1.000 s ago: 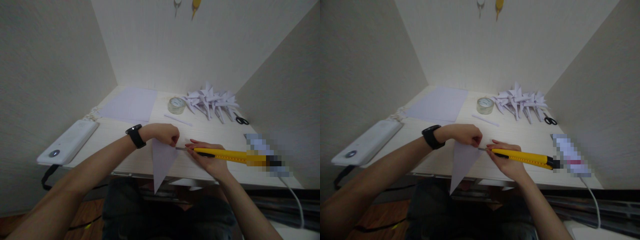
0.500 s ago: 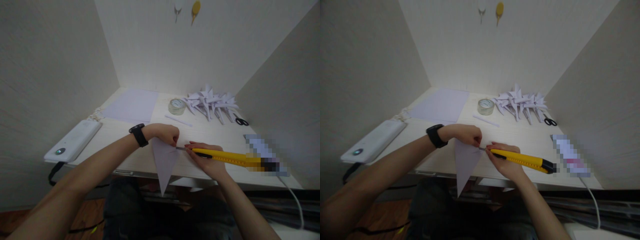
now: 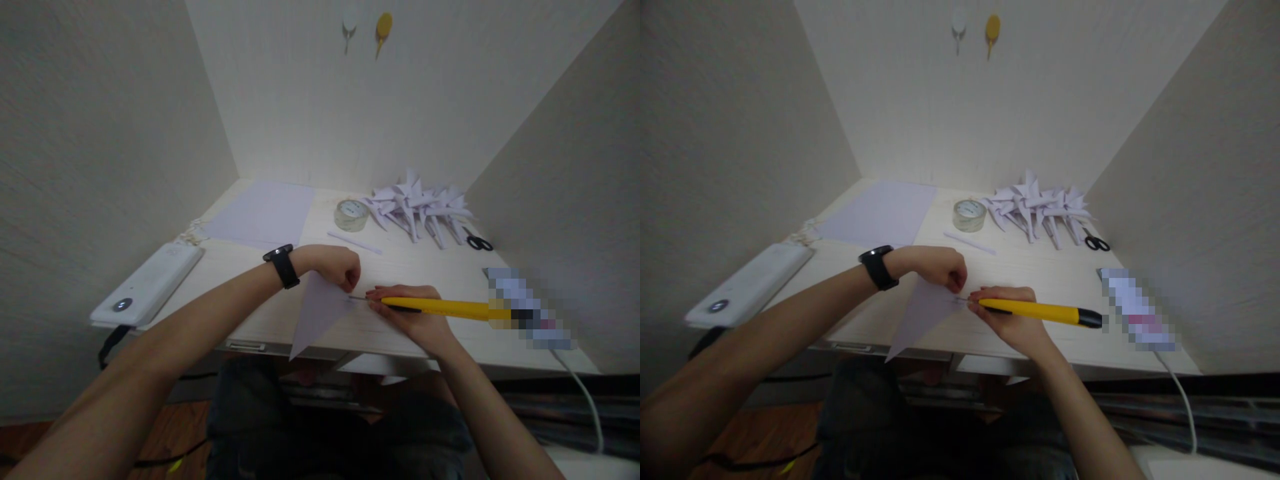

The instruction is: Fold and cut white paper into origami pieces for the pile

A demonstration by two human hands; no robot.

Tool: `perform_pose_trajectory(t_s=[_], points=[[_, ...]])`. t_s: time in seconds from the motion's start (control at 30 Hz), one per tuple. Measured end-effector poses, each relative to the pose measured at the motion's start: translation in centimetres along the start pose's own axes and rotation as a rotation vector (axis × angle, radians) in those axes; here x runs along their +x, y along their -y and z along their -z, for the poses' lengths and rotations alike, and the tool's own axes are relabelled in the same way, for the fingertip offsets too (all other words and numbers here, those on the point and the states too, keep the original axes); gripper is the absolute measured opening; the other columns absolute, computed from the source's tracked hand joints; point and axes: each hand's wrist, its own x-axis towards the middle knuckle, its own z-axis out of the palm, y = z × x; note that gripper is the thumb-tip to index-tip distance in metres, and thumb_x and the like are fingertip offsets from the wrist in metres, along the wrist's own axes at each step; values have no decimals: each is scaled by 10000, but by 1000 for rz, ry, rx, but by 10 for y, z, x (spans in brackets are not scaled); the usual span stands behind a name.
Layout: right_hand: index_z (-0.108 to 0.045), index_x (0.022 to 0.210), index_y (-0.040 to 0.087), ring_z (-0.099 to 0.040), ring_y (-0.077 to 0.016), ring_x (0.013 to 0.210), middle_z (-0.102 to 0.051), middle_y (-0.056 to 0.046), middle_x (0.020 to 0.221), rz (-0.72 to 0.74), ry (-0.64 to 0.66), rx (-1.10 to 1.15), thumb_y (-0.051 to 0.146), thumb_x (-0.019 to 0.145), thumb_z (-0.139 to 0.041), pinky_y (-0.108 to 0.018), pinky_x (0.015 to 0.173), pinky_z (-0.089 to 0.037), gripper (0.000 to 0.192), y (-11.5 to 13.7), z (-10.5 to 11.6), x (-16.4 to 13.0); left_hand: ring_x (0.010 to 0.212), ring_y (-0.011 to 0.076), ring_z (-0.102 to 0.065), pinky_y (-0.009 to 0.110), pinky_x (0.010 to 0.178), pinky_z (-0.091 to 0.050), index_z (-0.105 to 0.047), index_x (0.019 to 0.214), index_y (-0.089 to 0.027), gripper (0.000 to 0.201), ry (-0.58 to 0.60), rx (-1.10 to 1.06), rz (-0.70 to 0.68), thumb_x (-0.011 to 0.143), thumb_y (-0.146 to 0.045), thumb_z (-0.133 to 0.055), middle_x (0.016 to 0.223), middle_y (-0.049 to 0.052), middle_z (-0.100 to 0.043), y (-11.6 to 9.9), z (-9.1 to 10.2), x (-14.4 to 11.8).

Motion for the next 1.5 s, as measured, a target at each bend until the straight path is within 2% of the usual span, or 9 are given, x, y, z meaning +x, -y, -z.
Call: perform_pose_trajectory(t_s=[0.23,0.47,0.63,0.83,0.93,1.03,1.13,1.33,1.5], points=[[-787,777,225,-752,-210,714,-787,-44,808,28,-41,-76,309,780,-744,-286,681,-631,94,3,-4,-2,688,151,-639,249,624,-428,-786,893,-165,185,-109,10,122,761,-222,-669,833,62,-766,-1,-11,-10],[-789,801,218,-756,-218,778,-789,-50,837,23,-7,-43,321,782,-747,-301,742,-631,113,4,-2,-1,698,140,-638,245,642,-426,-784,888,-192,198,-93,-5,31,750,-148,-648,830,34,-766,-1,-8,-6],[-785,789,213,-755,-206,736,-787,-48,820,41,-32,-45,311,781,-739,-288,715,-629,109,3,-4,-2,703,157,-644,264,651,-431,-789,873,-204,185,-111,31,98,737,-185,-664,825,39,-766,-2,-9,-6],[-778,778,217,-750,-203,722,-789,-47,831,16,-75,-63,311,773,-746,-280,678,-616,100,3,-7,-3,723,164,-647,271,654,-424,-771,861,-210,140,-232,60,126,772,-226,-665,835,36,-753,-4,-19,-17],[-777,787,217,-744,-214,754,-788,-55,845,-47,-85,-16,344,761,-767,-297,694,-608,130,1,-4,-4,796,194,-654,294,688,-436,-742,876,-184,160,-439,196,246,857,-289,-622,882,63,-735,-11,-23,-31],[-773,797,222,-730,-219,788,-783,-57,852,-107,-141,84,371,751,-783,-322,732,-593,156,-8,0,-9,836,229,-643,326,696,-446,-707,893,-150,243,-642,392,445,923,-349,-570,914,104,-703,-28,-36,-51],[-767,799,226,-710,-214,797,-773,-52,849,-158,-262,208,379,726,-807,-339,761,-578,174,-19,1,-15,840,248,-635,352,704,-469,-687,888,-148,284,-689,415,562,923,-411,-585,898,104,-685,-51,-62,-70],[-759,775,210,-681,-209,769,-751,-47,811,-301,-420,388,354,611,-884,-380,792,-569,251,-27,-5,-24,1021,293,-614,427,840,-493,-670,1044,-170,276,-654,355,461,858,-373,-693,1102,101,-697,-80,-118,-94],[-752,715,191,-657,-151,702,-715,-2,714,-393,-604,662,293,497,-935,-351,816,-586,303,-25,-1,-29,1169,263,-586,431,968,-441,-640,1206,-209,330,-591,269,258,892,-307,-662,1294,78,-655,-68,-120,-108]])
